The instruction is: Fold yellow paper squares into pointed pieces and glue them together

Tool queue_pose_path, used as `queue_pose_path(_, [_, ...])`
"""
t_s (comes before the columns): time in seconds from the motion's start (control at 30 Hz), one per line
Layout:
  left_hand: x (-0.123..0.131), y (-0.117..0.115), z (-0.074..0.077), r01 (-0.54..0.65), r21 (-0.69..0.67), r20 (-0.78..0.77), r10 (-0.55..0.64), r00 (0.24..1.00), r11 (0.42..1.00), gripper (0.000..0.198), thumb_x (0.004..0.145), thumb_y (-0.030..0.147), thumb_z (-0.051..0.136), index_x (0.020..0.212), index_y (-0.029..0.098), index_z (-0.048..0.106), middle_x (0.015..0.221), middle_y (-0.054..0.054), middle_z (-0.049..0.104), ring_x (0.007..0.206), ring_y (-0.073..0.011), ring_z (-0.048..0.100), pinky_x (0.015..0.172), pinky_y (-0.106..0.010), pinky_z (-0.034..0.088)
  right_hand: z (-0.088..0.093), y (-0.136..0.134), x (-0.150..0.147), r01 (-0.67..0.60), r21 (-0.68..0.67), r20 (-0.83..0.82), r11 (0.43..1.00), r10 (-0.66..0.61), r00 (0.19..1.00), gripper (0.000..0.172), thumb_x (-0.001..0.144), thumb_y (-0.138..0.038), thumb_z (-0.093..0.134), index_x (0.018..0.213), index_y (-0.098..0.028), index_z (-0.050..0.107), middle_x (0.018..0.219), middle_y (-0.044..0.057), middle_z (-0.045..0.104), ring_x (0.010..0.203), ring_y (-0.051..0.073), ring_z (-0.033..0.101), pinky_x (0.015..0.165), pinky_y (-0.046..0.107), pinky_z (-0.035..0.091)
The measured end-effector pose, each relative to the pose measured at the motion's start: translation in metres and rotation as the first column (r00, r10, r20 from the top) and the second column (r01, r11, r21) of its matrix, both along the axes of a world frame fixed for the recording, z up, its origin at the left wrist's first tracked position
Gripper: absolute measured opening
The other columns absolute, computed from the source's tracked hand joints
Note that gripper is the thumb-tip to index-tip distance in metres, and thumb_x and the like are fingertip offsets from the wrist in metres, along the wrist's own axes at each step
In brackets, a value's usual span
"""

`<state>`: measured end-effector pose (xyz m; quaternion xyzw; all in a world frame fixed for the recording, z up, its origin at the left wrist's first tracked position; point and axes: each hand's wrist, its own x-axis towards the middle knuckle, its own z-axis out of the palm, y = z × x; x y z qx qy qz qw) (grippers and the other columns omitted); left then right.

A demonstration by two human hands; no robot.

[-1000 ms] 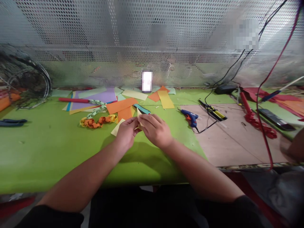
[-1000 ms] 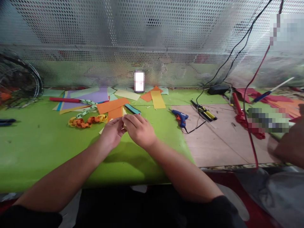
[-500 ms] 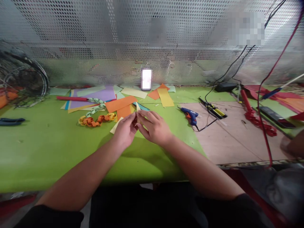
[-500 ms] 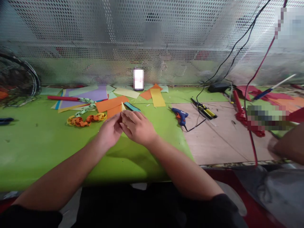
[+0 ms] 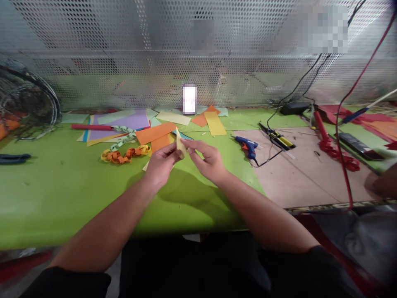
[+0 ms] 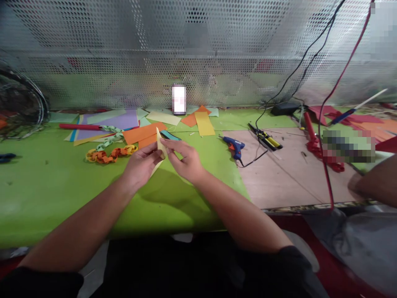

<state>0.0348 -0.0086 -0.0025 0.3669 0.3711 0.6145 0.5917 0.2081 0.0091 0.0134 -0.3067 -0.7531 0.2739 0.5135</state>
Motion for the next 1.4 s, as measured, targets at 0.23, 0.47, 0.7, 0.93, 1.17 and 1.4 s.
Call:
queue_pose_path(0.23, [-0.006, 0.0, -0.014, 0.05, 0.018, -0.219, -0.045, 0.975, 0.999, 0.048, 0.072, 0.027, 0.095, 0.118, 0.022, 0.082, 0.093, -0.004, 0.079, 0.084, -0.0166, 0.073, 0.088, -0.035, 0.061, -0.004, 0.02, 0.007, -0.201, -0.66, -0.328, 0.724, -0.037, 0.944, 0.042, 0.072, -0.054, 0.094, 0.094, -0.019, 0.086, 0.082, 0.004, 0.078, 0.067, 0.013, 0.063, 0.066, 0.029, 0.053])
queue_pose_path(0.47, [-0.002, -0.004, -0.005, 0.053, -0.022, -0.185, -0.056, 0.981, 0.998, 0.028, 0.077, 0.031, 0.093, 0.096, 0.017, 0.079, 0.094, -0.006, 0.079, 0.091, -0.0195, 0.075, 0.092, -0.04, 0.062, -0.007, 0.021, 0.002, -0.283, -0.702, -0.463, 0.654, -0.116, 0.879, 0.04, 0.059, -0.049, 0.102, 0.08, -0.02, 0.085, 0.075, 0.003, 0.075, 0.066, 0.013, 0.059, 0.069, 0.032, 0.052])
queue_pose_path(0.7, [0.0, -0.008, -0.005, 0.148, -0.079, -0.223, -0.163, 0.961, 0.986, 0.038, 0.076, 0.039, 0.094, 0.104, 0.016, 0.082, 0.1, -0.01, 0.082, 0.091, -0.0225, 0.078, 0.094, -0.045, 0.064, -0.007, 0.018, -0.002, -0.305, -0.714, -0.471, 0.63, -0.111, 0.875, 0.039, 0.06, -0.048, 0.101, 0.082, -0.021, 0.084, 0.077, 0.002, 0.076, 0.066, 0.013, 0.059, 0.065, 0.031, 0.05])
queue_pose_path(0.93, [-0.001, -0.01, -0.005, 0.143, -0.123, -0.263, -0.171, 0.95, 0.982, 0.038, 0.077, 0.046, 0.093, 0.1, 0.017, 0.084, 0.101, -0.011, 0.084, 0.089, -0.0246, 0.081, 0.091, -0.045, 0.066, -0.003, 0.015, -0.002, -0.352, -0.716, -0.499, 0.603, -0.09, 0.862, 0.041, 0.058, -0.046, 0.102, 0.081, -0.018, 0.082, 0.072, 0.0, 0.072, 0.063, 0.011, 0.056, 0.061, 0.029, 0.048])
queue_pose_path(1.17, [-0.001, -0.011, -0.002, 0.154, -0.131, -0.267, -0.185, 0.946, 0.979, 0.036, 0.079, 0.043, 0.093, 0.101, 0.016, 0.084, 0.1, -0.012, 0.084, 0.089, -0.0243, 0.081, 0.091, -0.044, 0.066, -0.003, 0.015, 0.0, -0.363, -0.711, -0.499, 0.602, -0.068, 0.864, 0.042, 0.06, -0.047, 0.101, 0.081, -0.018, 0.079, 0.076, 0.001, 0.073, 0.067, 0.013, 0.061, 0.063, 0.03, 0.05])
queue_pose_path(1.4, [-0.002, -0.011, 0.001, 0.178, -0.213, -0.198, -0.221, 0.955, 0.961, 0.032, 0.077, 0.039, 0.095, 0.097, 0.017, 0.085, 0.1, -0.012, 0.085, 0.084, -0.0217, 0.081, 0.083, -0.037, 0.067, -0.002, 0.015, 0.001, -0.381, -0.7, -0.496, 0.604, -0.029, 0.868, 0.042, 0.061, -0.049, 0.101, 0.079, -0.018, 0.078, 0.073, 0.001, 0.072, 0.066, 0.013, 0.061, 0.061, 0.029, 0.049])
